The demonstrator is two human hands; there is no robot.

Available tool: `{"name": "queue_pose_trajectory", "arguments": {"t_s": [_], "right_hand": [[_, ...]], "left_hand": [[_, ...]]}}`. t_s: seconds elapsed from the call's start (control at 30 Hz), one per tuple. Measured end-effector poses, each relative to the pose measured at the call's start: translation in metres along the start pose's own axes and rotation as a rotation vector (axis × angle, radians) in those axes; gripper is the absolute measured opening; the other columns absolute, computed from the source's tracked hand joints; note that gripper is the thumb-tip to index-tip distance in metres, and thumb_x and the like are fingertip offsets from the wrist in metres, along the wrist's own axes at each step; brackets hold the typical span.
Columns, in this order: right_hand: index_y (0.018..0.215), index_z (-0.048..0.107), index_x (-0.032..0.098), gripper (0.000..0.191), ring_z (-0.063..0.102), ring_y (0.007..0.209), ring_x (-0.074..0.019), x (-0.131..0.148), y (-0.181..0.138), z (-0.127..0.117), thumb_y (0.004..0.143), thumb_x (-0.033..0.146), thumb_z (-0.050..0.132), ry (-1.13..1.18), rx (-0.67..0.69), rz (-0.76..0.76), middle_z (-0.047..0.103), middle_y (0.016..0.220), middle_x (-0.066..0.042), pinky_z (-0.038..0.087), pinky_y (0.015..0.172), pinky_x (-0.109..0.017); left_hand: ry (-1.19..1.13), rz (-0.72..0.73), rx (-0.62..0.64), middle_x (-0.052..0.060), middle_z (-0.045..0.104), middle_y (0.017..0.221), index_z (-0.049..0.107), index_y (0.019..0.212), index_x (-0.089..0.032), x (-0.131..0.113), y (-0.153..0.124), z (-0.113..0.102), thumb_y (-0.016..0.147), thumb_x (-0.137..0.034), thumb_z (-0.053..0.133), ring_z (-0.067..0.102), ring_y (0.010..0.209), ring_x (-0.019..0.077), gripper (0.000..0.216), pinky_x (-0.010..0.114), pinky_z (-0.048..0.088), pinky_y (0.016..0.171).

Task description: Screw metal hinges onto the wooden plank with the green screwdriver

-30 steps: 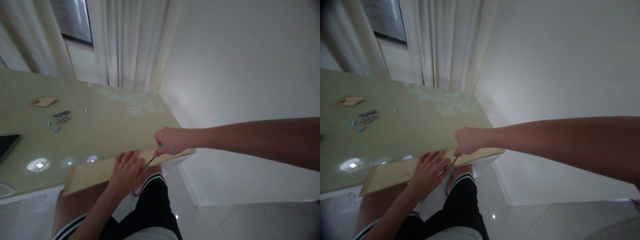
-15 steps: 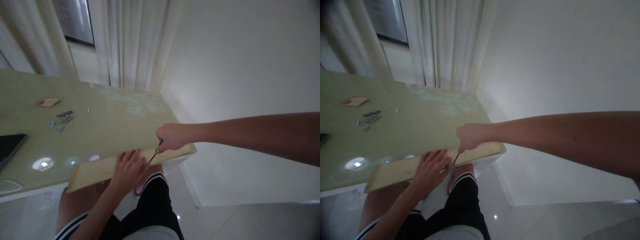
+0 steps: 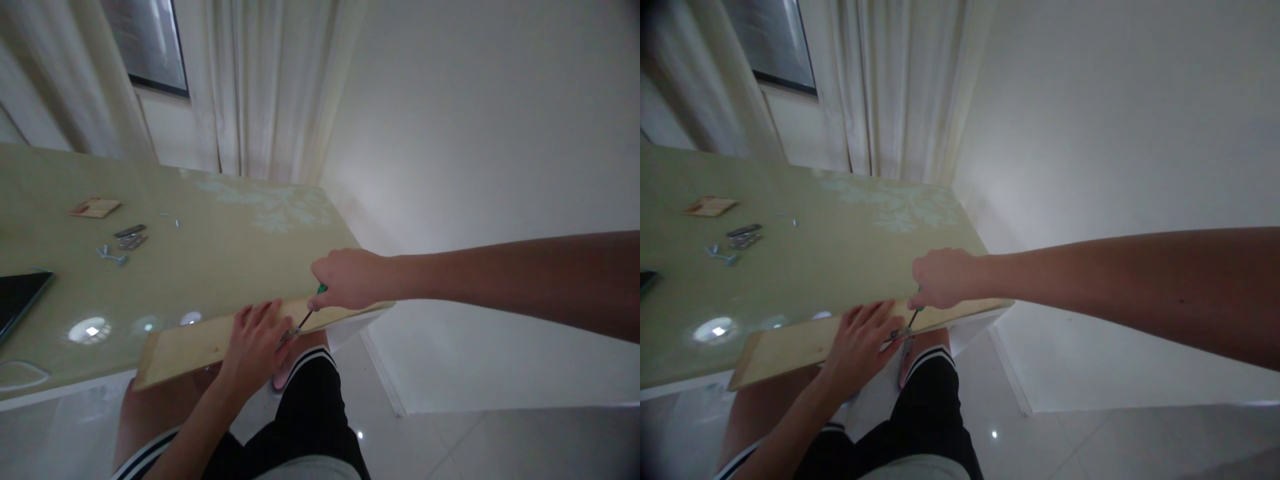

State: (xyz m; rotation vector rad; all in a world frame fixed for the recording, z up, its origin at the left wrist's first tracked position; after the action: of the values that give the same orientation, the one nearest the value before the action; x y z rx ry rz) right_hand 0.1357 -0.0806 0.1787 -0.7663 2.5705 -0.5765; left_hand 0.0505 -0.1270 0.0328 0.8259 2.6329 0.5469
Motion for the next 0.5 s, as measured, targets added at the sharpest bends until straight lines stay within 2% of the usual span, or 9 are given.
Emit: {"name": "queue_pose_trajectory", "arguments": {"t_s": [0.07, 0.13, 0.2, 0.23, 0.27, 0.33, 0.4, 0.43, 0.5], "right_hand": [[0.122, 0.067, 0.017, 0.048, 0.073, 0.083, -0.0266, 0.023, -0.007, -0.008, 0.097, 0.058, 0.064, -0.107, -0.053, -0.244, 0.077, 0.098, -0.014, 0.039, 0.06, -0.031], [0.122, 0.066, 0.023, 0.026, 0.071, 0.083, -0.0229, 0.05, -0.023, -0.008, 0.106, 0.04, 0.055, -0.282, -0.079, -0.579, 0.077, 0.097, -0.009, 0.038, 0.063, -0.032], [0.116, 0.068, 0.026, 0.029, 0.07, 0.081, -0.0204, 0.061, -0.034, -0.002, 0.111, 0.026, 0.039, -0.386, -0.079, -0.781, 0.077, 0.094, -0.007, 0.038, 0.065, -0.033], [0.115, 0.068, 0.026, 0.033, 0.07, 0.081, -0.0204, 0.059, -0.031, -0.001, 0.111, 0.025, 0.036, -0.388, -0.084, -0.774, 0.078, 0.092, -0.007, 0.038, 0.065, -0.033], [0.115, 0.069, 0.025, 0.032, 0.07, 0.08, -0.0211, 0.052, -0.023, -0.002, 0.111, 0.029, 0.038, -0.353, -0.084, -0.683, 0.078, 0.092, -0.008, 0.038, 0.065, -0.033], [0.115, 0.07, 0.019, 0.036, 0.071, 0.08, -0.024, 0.024, -0.001, -0.001, 0.106, 0.047, 0.05, -0.205, -0.028, -0.341, 0.078, 0.096, -0.013, 0.039, 0.062, -0.032], [0.11, 0.072, 0.013, 0.056, 0.072, 0.08, -0.0271, -0.003, 0.006, 0.007, 0.097, 0.066, 0.057, -0.045, 0.063, -0.038, 0.078, 0.098, -0.018, 0.04, 0.059, -0.032], [0.11, 0.072, 0.012, 0.062, 0.072, 0.081, -0.0281, -0.008, 0.005, 0.009, 0.094, 0.071, 0.058, -0.003, 0.082, 0.024, 0.078, 0.099, -0.019, 0.04, 0.058, -0.031], [0.119, 0.069, 0.014, 0.059, 0.072, 0.083, -0.0282, 0.003, 0.002, 0.001, 0.094, 0.067, 0.06, -0.058, 0.02, -0.077, 0.078, 0.099, -0.017, 0.039, 0.058, -0.031]], "left_hand": [[0.001, 0.004, -0.004, 0.011, 0.067, 0.143, 0.074, 0.11, -0.03, 0.0, -0.001, 0.0, 0.094, -0.031, 0.07, 0.059, 0.13, 0.037, 0.017, 0.059, 0.043, 0.108], [0.003, 0.009, -0.016, 0.011, 0.068, 0.141, 0.074, 0.109, -0.029, -0.001, -0.001, -0.001, 0.093, -0.031, 0.07, 0.06, 0.129, 0.0373, 0.016, 0.058, 0.044, 0.108], [0.007, 0.01, -0.032, 0.012, 0.069, 0.139, 0.074, 0.108, -0.029, -0.001, -0.001, -0.002, 0.093, -0.03, 0.07, 0.06, 0.128, 0.038, 0.016, 0.059, 0.044, 0.107], [0.004, 0.009, -0.033, 0.012, 0.069, 0.139, 0.074, 0.108, -0.029, -0.001, -0.001, -0.003, 0.093, -0.03, 0.07, 0.061, 0.128, 0.038, 0.016, 0.059, 0.044, 0.107], [-0.003, 0.007, -0.031, 0.012, 0.069, 0.14, 0.075, 0.108, -0.029, -0.001, 0.0, -0.003, 0.093, -0.029, 0.07, 0.061, 0.127, 0.0379, 0.015, 0.059, 0.044, 0.107], [-0.018, 0.0, -0.019, 0.011, 0.069, 0.141, 0.075, 0.108, -0.029, 0.0, 0.0, -0.002, 0.093, -0.03, 0.07, 0.061, 0.127, 0.0375, 0.015, 0.059, 0.043, 0.107], [-0.021, -0.003, -0.007, 0.01, 0.068, 0.142, 0.075, 0.108, -0.03, 0.0, 0.0, -0.001, 0.093, -0.03, 0.071, 0.061, 0.128, 0.0375, 0.015, 0.059, 0.043, 0.107], [-0.017, -0.003, -0.003, 0.01, 0.068, 0.143, 0.075, 0.108, -0.03, 0.0, 0.0, 0.0, 0.093, -0.03, 0.071, 0.06, 0.129, 0.0377, 0.016, 0.06, 0.043, 0.107], [-0.007, -0.001, 0.003, 0.011, 0.067, 0.143, 0.074, 0.109, -0.03, 0.001, 0.0, 0.001, 0.093, -0.031, 0.072, 0.06, 0.13, 0.0378, 0.017, 0.06, 0.043, 0.108]]}}
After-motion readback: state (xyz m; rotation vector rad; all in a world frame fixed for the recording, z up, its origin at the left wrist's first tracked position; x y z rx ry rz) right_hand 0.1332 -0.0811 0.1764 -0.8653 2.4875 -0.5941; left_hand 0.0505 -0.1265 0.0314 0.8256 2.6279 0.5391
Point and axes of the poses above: each hand's wrist, its own y-axis towards the middle knuckle, its own z-axis out of the palm, x = y × z, the point moved 10 cm from there along y, towards the middle knuckle
